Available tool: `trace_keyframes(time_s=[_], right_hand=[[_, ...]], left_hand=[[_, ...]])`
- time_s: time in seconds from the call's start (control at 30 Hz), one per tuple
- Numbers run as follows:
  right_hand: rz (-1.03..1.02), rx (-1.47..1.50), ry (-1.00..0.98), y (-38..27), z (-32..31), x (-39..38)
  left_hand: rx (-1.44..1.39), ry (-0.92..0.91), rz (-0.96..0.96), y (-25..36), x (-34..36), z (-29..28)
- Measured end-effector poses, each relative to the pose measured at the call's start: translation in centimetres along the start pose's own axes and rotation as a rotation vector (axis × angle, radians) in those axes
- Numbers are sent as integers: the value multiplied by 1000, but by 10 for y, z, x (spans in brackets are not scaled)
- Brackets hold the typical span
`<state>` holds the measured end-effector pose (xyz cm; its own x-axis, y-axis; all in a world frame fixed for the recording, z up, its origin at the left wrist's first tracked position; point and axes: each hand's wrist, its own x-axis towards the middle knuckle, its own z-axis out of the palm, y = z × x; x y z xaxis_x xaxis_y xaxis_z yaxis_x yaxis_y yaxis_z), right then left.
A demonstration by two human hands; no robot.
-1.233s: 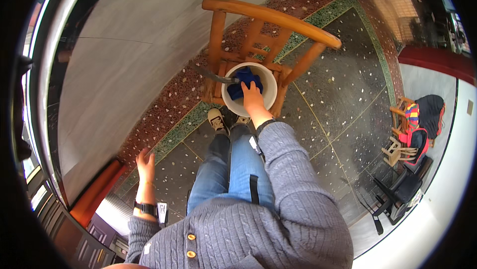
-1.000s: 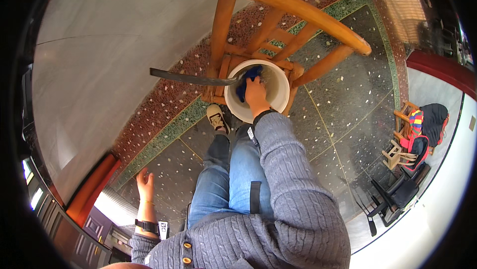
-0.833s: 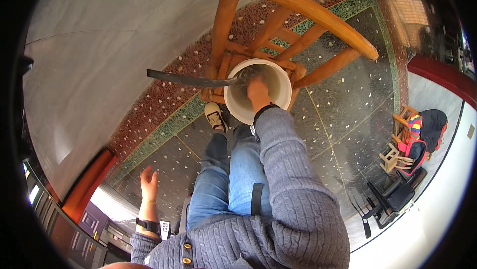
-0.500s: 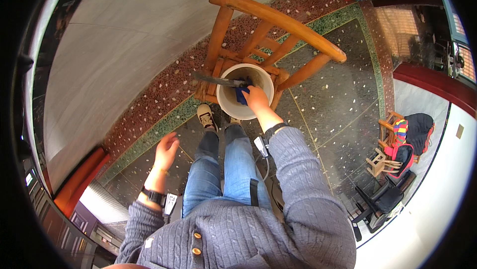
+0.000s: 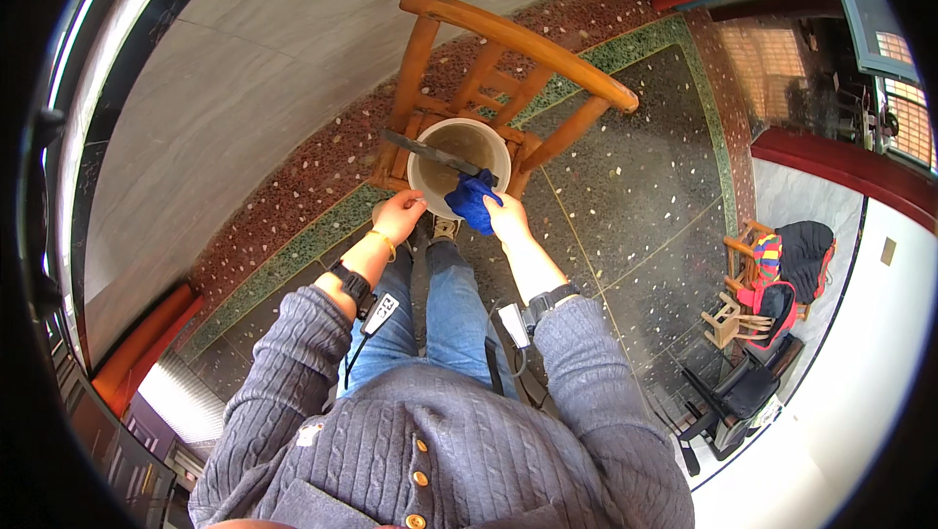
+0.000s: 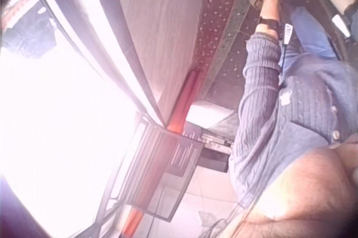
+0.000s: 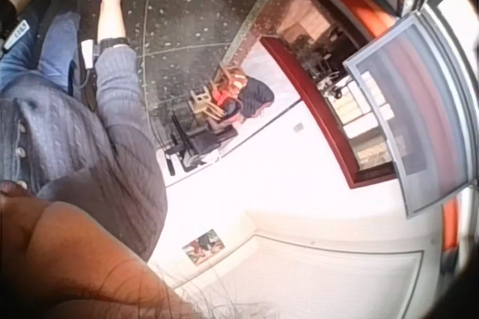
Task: The person wipes the window frame and sill with a blue cloth, repeatedly dipping the cloth into a bucket of water to rewet it. They also remove a strip of tape from the frame and place it on a nearby chair. The task is performed in a room with a tiled floor and visible furniture.
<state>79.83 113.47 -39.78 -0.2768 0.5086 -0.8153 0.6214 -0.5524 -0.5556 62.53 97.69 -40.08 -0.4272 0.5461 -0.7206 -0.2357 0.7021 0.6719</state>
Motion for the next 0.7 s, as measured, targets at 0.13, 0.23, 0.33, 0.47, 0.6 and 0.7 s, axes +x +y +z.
trace_keyframes(time_s=[0.13, 0.23, 0.33, 0.47, 0.6, 0.7], right_hand=[[129, 186, -9, 4, -8, -9], [195, 310, 38, 7, -12, -14], [243, 502, 98, 7, -10, -21], [187, 551, 91, -3, -8, -39], [125, 644, 56, -20, -13, -65], [66, 642, 45, -33, -18, -83]], left_hand=[[173, 43, 184, 0, 18, 13], [172, 20, 401, 8, 47, 25], [251, -16, 398, 16, 81, 34], [254, -31, 347, 21, 108, 35], [317, -5, 363, 28, 103, 42], [284, -43, 420, 39, 91, 58]])
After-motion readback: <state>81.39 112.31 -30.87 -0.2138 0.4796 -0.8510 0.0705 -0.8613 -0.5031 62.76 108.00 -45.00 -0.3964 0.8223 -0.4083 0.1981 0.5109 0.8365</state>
